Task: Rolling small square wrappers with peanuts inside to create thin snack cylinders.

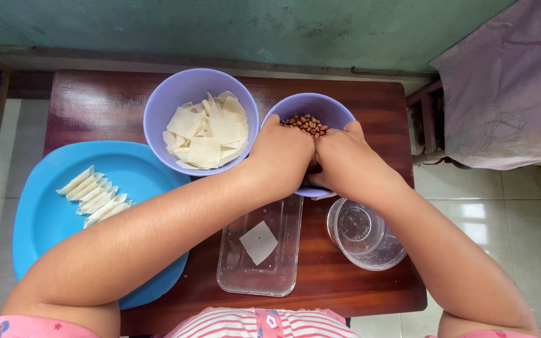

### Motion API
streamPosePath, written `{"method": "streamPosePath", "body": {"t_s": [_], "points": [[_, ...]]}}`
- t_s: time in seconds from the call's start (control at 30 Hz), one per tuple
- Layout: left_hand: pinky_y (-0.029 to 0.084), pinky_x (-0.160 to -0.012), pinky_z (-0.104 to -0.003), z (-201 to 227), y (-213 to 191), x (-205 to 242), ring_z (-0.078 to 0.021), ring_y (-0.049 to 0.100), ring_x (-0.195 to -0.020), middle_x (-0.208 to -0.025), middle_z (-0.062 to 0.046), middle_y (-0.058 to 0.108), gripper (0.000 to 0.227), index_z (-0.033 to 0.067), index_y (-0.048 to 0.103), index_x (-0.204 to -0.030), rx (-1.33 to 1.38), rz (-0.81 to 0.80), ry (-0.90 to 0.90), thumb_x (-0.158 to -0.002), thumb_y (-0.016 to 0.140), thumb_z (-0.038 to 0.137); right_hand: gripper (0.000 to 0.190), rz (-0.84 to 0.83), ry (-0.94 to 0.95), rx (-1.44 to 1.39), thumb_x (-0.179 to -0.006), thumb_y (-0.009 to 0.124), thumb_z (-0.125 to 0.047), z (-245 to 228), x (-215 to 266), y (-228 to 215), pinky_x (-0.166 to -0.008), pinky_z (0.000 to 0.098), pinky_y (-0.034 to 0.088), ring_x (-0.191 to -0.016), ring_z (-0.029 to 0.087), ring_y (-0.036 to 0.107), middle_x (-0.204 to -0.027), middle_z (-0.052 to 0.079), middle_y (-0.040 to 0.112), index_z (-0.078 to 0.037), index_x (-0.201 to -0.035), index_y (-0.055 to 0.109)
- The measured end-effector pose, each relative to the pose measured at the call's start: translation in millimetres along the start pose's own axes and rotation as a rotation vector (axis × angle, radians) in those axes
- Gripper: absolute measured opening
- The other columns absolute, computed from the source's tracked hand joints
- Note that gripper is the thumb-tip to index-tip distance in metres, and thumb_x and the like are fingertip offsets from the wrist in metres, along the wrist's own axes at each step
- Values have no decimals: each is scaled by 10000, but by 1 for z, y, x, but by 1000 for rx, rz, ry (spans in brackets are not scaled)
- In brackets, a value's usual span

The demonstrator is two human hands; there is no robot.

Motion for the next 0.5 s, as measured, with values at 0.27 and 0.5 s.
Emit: {"method": "streamPosePath", "body": {"t_s": [0.27, 0.5], "points": [[356, -780, -428, -7, -17, 11, -298, 724, -719, -699, -78, 737, 113, 83, 772, -740, 83, 3, 5, -762, 813, 187, 204, 153, -29, -158, -714, 819, -312, -6, 23, -29, -872, 398, 416, -873, 239, 722, -790, 11, 772, -195, -881, 803], [424, -677, -490, 39, -147, 135, -345, 585, -764, -822, -84, 581, 133, 91, 642, -897, 224, 386, 139, -938, 725, 188, 116, 641, -226, -375, -799, 764, -54, -53, 127, -121, -820, 327, 473, -699, 132, 651, -802, -20, 745, -113, -899, 769]]}}
Point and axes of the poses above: each hand's wrist, its own x-axis away from the middle knuckle, its own y-axis out of the palm, z = x × y, the point moved 8 cm from there along -x, towards the middle knuckle
